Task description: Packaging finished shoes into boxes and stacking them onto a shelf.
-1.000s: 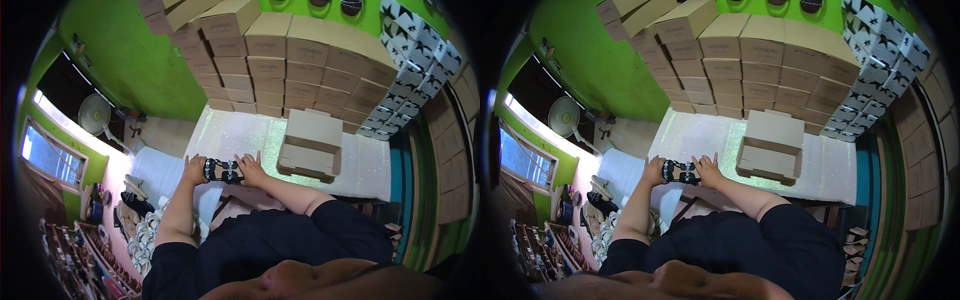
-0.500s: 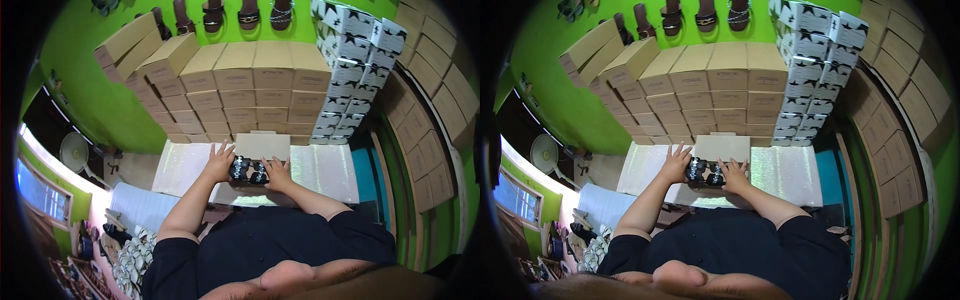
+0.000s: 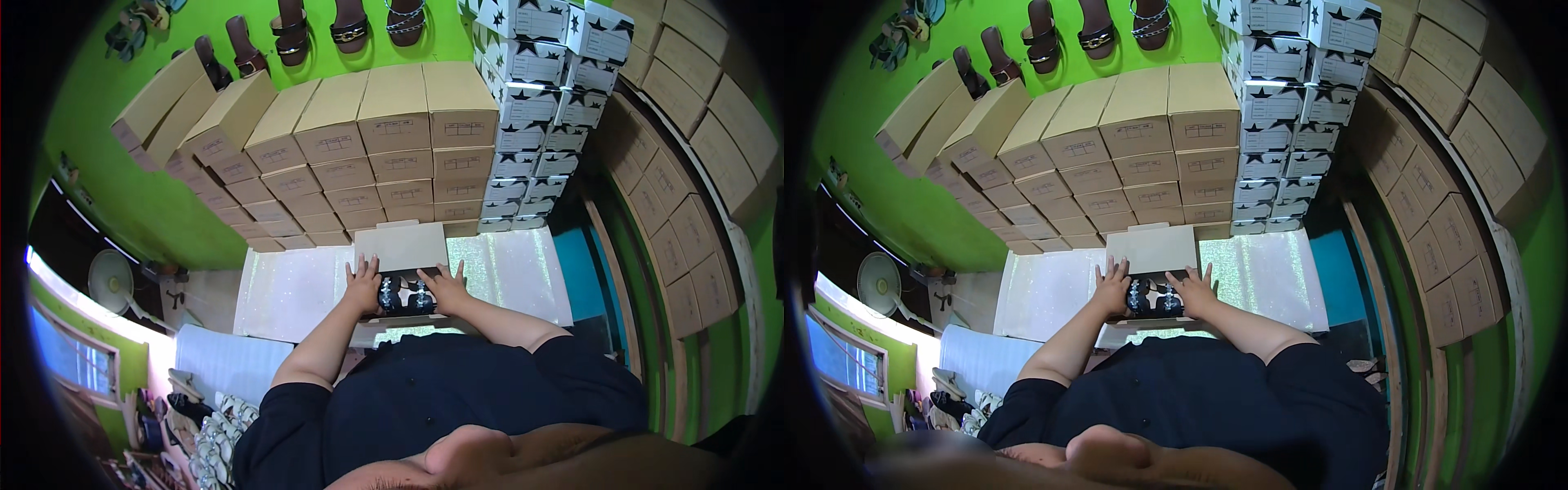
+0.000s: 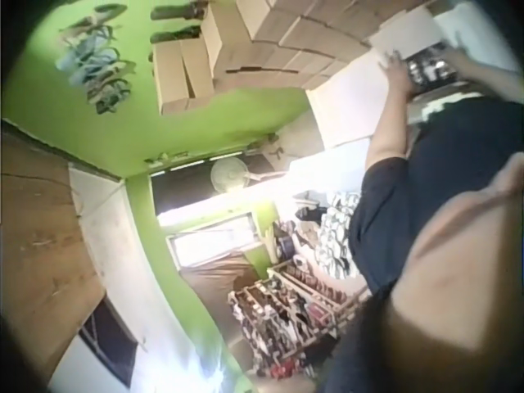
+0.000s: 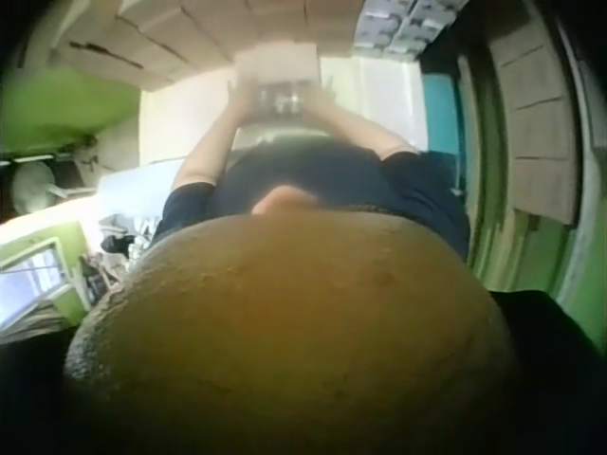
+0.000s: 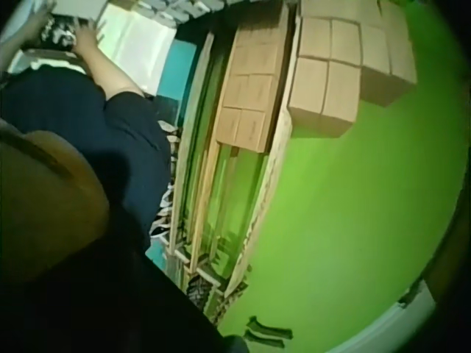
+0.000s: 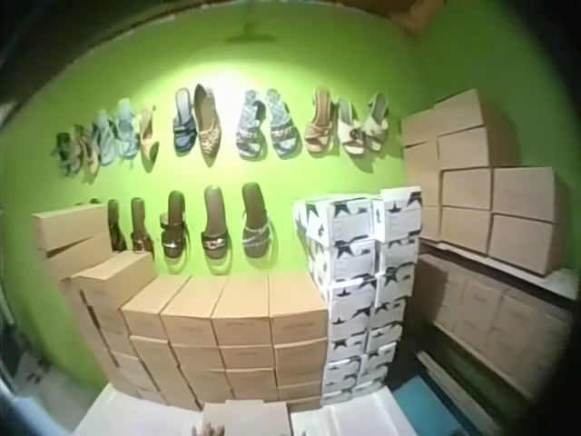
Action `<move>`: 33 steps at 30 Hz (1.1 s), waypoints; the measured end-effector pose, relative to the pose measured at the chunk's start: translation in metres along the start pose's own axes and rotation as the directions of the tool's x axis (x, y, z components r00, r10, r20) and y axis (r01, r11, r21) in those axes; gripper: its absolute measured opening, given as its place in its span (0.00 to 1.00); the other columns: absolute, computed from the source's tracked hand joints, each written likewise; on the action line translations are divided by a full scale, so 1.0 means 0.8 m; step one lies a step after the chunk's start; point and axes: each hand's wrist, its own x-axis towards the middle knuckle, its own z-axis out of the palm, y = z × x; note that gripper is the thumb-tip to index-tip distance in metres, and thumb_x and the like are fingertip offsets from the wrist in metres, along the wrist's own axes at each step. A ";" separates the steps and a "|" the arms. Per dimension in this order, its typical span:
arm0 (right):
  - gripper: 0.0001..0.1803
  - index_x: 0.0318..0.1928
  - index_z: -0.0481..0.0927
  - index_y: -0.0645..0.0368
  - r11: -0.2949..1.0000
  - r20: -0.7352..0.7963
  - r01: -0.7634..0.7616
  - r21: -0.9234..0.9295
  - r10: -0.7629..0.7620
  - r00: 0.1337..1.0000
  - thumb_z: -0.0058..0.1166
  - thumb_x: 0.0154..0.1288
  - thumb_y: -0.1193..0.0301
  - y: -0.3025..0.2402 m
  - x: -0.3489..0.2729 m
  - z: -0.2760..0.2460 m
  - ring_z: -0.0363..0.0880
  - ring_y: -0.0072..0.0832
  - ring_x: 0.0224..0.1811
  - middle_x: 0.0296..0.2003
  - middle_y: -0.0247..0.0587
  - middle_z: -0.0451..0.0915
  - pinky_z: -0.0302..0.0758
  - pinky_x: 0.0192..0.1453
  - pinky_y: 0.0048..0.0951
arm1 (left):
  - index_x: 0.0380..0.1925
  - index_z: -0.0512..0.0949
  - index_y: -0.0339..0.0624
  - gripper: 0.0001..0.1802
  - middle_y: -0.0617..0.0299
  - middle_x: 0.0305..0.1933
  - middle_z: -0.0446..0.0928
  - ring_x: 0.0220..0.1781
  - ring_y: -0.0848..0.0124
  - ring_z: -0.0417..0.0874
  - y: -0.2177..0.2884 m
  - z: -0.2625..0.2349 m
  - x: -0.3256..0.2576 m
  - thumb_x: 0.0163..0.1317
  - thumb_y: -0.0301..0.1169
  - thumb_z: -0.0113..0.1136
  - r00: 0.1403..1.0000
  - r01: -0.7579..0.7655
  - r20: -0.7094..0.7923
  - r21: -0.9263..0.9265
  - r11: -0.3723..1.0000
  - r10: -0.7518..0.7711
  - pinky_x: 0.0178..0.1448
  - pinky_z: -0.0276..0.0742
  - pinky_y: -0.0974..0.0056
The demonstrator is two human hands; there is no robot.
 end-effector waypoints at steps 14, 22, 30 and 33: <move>0.21 0.56 0.82 0.41 0.991 -0.090 0.105 -0.087 -0.113 0.990 0.55 0.62 0.64 -0.039 0.024 0.016 0.48 0.50 0.78 0.65 0.45 0.70 0.31 0.71 0.82 | 0.65 0.75 0.70 0.39 0.57 0.83 0.36 0.83 0.43 0.34 -0.003 0.022 -0.005 0.49 0.51 0.73 0.965 -0.260 -0.048 -0.058 0.964 0.257 0.78 0.34 0.29; 0.14 0.48 0.86 0.40 0.965 0.077 0.206 -0.163 -0.195 0.978 0.51 0.66 0.62 -0.051 0.030 -0.003 0.43 0.46 0.81 0.70 0.44 0.66 0.32 0.73 0.80 | 0.49 0.85 0.61 0.18 0.60 0.82 0.43 0.83 0.47 0.36 0.004 0.024 0.007 0.59 0.46 0.63 0.970 -0.240 -0.037 0.000 0.971 0.239 0.78 0.33 0.29; 0.12 0.45 0.86 0.44 0.987 -0.032 0.158 -0.028 -0.159 0.987 0.52 0.64 0.66 -0.039 0.014 -0.009 0.44 0.48 0.80 0.64 0.43 0.70 0.31 0.74 0.79 | 0.42 0.88 0.60 0.12 0.65 0.78 0.57 0.82 0.53 0.44 -0.024 0.039 -0.002 0.62 0.39 0.58 0.957 -0.229 -0.192 -0.031 0.973 0.219 0.77 0.32 0.27; 0.13 0.45 0.86 0.44 0.989 -0.063 0.147 -0.001 -0.147 0.987 0.56 0.61 0.65 -0.043 0.010 -0.008 0.45 0.49 0.80 0.62 0.43 0.71 0.32 0.74 0.79 | 0.40 0.88 0.61 0.11 0.64 0.77 0.58 0.82 0.53 0.45 -0.031 0.038 -0.010 0.60 0.39 0.60 0.960 -0.216 -0.196 -0.067 0.974 0.200 0.77 0.32 0.27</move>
